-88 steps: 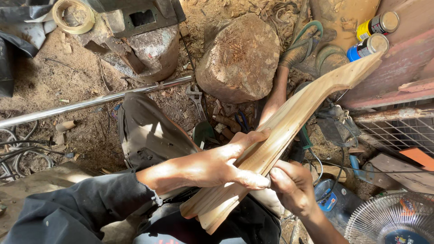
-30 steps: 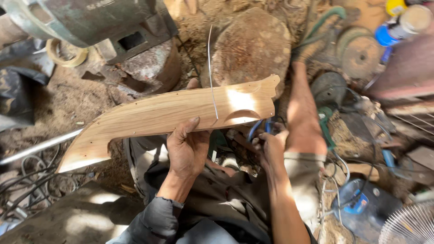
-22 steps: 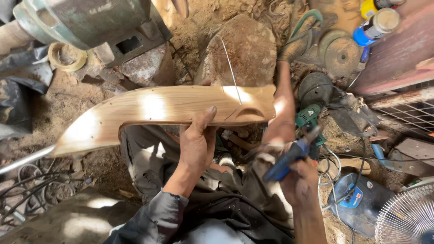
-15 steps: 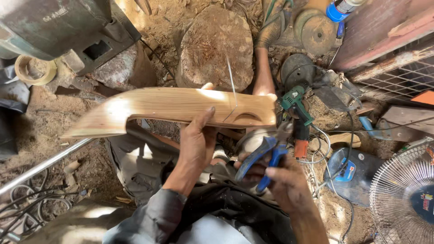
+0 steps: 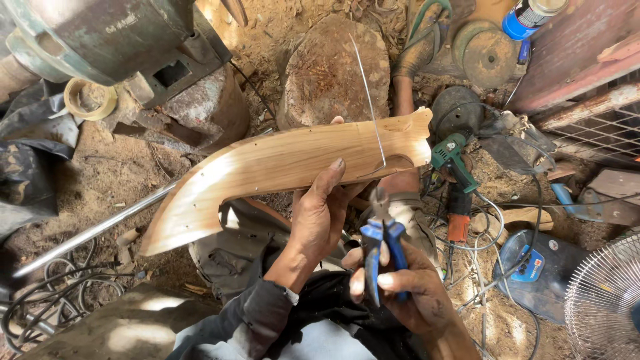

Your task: The person inserts metal wires into pre-drilled holes along the edge of a curved wooden piece and bends them to secure the wood. The person uses pliers to cut the excess wire after each insertion.

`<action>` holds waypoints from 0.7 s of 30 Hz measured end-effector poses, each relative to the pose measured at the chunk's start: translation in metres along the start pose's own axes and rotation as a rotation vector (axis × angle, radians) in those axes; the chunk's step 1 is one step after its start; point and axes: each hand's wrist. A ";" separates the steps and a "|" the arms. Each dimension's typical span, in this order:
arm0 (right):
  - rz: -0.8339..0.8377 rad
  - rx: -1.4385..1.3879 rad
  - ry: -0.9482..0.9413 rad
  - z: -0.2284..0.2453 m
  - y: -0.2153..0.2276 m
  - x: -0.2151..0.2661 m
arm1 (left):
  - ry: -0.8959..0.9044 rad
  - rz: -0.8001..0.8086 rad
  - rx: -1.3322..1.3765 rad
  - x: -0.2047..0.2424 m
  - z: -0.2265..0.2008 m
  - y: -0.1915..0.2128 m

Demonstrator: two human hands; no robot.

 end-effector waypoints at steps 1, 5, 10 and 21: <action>-0.009 -0.006 -0.027 0.000 -0.002 -0.001 | -0.003 0.015 0.005 0.003 -0.002 -0.003; -0.020 -0.013 -0.062 -0.005 -0.008 -0.009 | 0.028 0.027 0.007 0.011 -0.007 -0.003; -0.006 -0.044 -0.058 -0.006 -0.012 -0.014 | 0.068 -0.045 0.039 0.010 -0.004 0.006; 0.023 -0.086 -0.023 -0.011 -0.007 -0.015 | 0.053 -0.014 0.016 0.012 0.002 0.019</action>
Point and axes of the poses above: each hand's wrist, its own x-axis away from the middle knuckle, its own y-axis out of the back of the hand, z = x × y, and after that the axes turned 1 degree about -x, right-handed
